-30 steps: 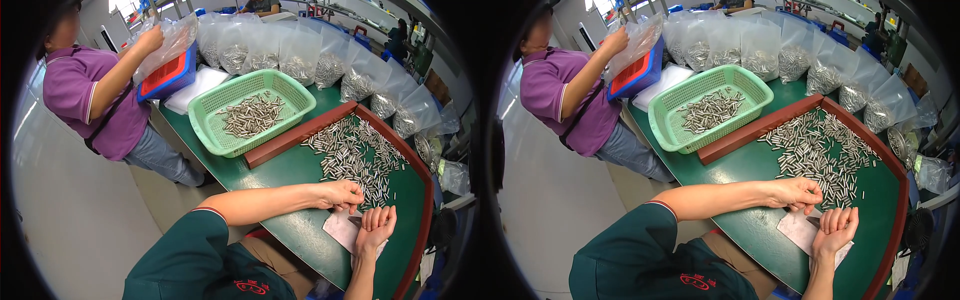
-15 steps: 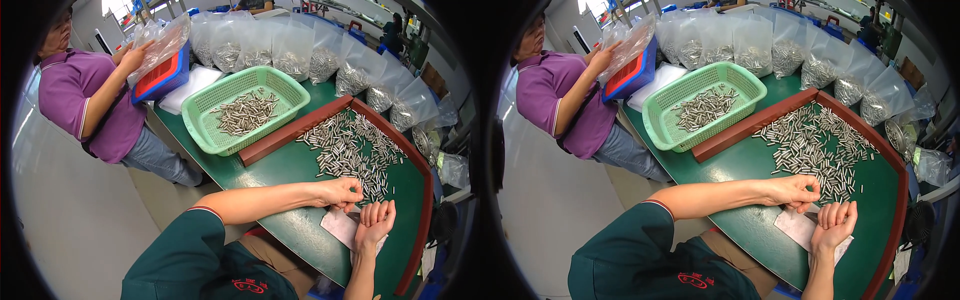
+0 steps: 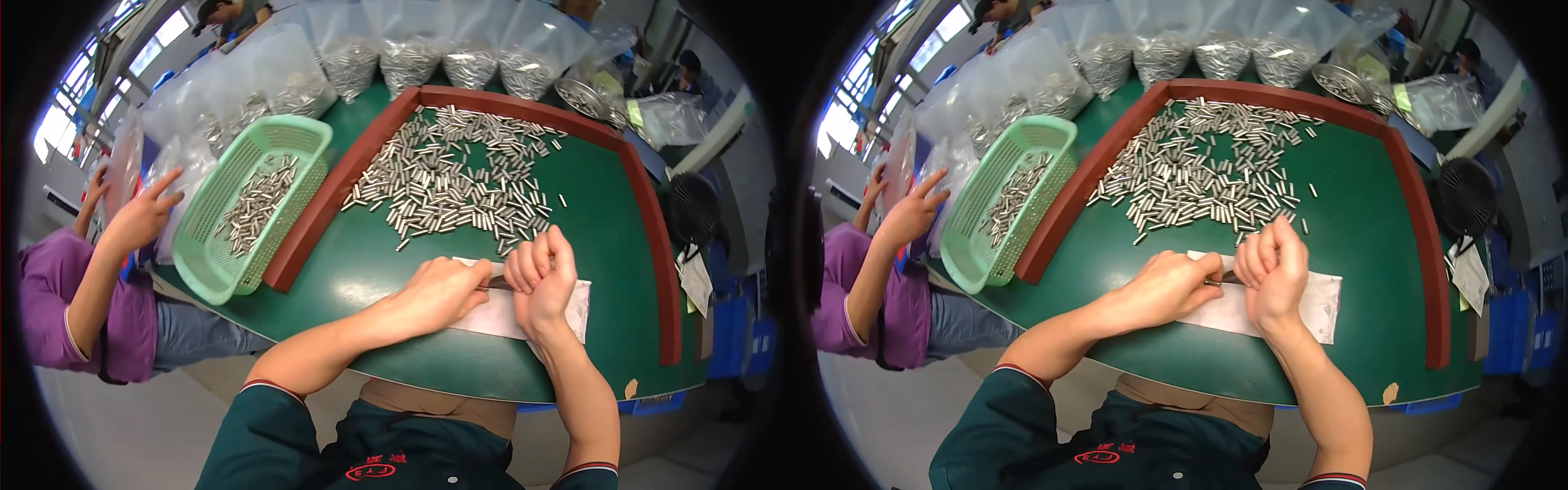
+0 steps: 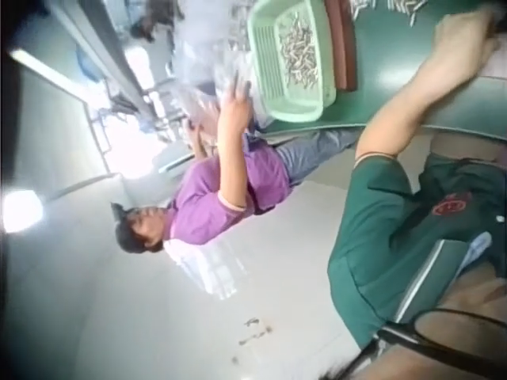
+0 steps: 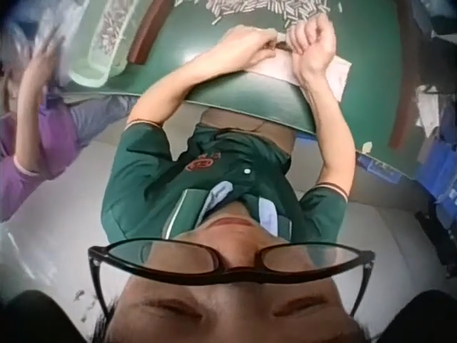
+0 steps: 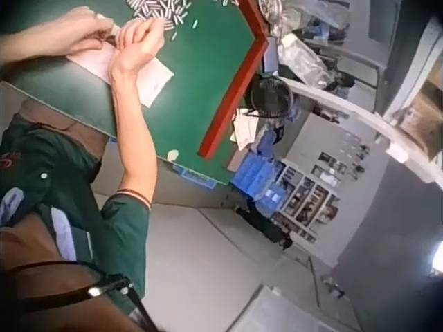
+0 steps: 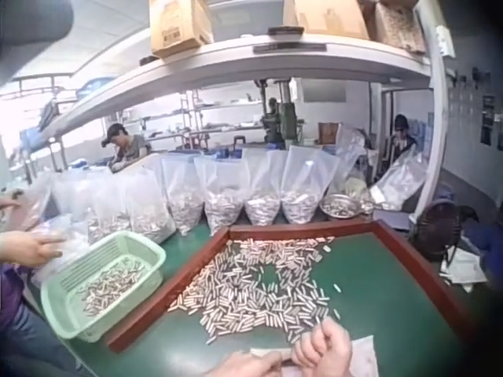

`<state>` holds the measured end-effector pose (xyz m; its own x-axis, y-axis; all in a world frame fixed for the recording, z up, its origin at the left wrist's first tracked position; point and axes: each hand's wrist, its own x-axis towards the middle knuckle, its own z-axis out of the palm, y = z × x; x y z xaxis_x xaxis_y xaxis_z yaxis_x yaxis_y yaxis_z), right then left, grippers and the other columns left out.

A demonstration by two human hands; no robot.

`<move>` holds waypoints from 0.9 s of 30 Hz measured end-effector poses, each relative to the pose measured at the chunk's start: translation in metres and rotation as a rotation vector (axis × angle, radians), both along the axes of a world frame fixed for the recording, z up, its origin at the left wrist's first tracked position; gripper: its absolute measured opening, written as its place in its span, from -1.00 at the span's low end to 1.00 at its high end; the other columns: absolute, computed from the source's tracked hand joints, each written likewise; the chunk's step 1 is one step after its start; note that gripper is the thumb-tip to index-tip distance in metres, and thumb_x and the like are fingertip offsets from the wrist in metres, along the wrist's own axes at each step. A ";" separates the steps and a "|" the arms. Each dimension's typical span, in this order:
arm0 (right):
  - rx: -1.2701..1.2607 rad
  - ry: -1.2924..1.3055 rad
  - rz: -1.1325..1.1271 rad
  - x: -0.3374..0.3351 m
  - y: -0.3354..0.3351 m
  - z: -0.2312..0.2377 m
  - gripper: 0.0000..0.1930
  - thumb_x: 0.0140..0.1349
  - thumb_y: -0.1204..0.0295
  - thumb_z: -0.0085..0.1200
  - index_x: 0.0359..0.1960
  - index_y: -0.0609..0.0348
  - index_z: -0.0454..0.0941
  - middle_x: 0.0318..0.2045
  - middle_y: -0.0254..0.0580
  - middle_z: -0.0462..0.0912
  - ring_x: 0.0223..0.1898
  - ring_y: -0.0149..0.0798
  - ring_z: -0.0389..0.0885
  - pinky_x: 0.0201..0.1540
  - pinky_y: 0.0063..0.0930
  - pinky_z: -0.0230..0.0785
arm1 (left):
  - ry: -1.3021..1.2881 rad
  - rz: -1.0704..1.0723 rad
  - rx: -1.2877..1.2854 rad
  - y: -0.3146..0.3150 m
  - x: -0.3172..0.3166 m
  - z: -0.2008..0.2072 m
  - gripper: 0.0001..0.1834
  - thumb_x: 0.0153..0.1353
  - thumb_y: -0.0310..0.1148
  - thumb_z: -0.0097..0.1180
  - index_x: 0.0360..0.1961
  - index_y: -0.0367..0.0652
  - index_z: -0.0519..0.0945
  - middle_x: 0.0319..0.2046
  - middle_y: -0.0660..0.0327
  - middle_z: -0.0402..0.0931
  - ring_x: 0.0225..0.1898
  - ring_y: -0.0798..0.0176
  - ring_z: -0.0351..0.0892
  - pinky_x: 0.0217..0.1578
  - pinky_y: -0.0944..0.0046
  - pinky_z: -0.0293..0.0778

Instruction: Inspecting and sorting small cylindrical metal components at an industrial workbench.

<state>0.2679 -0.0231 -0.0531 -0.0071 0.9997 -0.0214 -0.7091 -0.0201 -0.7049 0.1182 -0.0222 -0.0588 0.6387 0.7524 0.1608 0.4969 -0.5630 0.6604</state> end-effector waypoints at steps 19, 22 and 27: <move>0.018 -0.041 -0.005 0.006 -0.006 0.005 -0.53 0.28 0.26 -0.36 -0.84 0.02 0.00 -0.90 -0.42 0.03 -0.82 -0.52 -0.13 -0.75 -0.57 -0.25 | 0.080 0.083 -0.078 0.004 0.000 0.010 -0.87 -0.09 -0.44 0.15 -0.55 -0.28 0.48 -0.73 0.09 0.41 -0.69 0.09 0.42 -0.63 0.22 0.31; 0.026 -0.009 -0.016 0.007 -0.007 0.004 -0.53 0.28 0.26 -0.35 -0.84 0.02 0.00 -0.90 -0.42 0.03 -0.82 -0.52 -0.13 -0.75 -0.57 -0.25 | 0.089 0.082 -0.082 0.005 0.001 0.010 -0.87 -0.09 -0.44 0.15 -0.55 -0.29 0.48 -0.73 0.09 0.40 -0.70 0.10 0.41 -0.63 0.23 0.31; 0.026 0.020 0.000 0.008 -0.006 0.005 -0.53 0.27 0.26 -0.35 -0.84 0.01 0.00 -0.90 -0.42 0.03 -0.82 -0.53 -0.13 -0.75 -0.58 -0.26 | 0.084 0.082 -0.077 0.005 0.001 0.009 -0.86 -0.09 -0.45 0.15 -0.55 -0.29 0.48 -0.72 0.08 0.41 -0.69 0.12 0.42 -0.63 0.25 0.31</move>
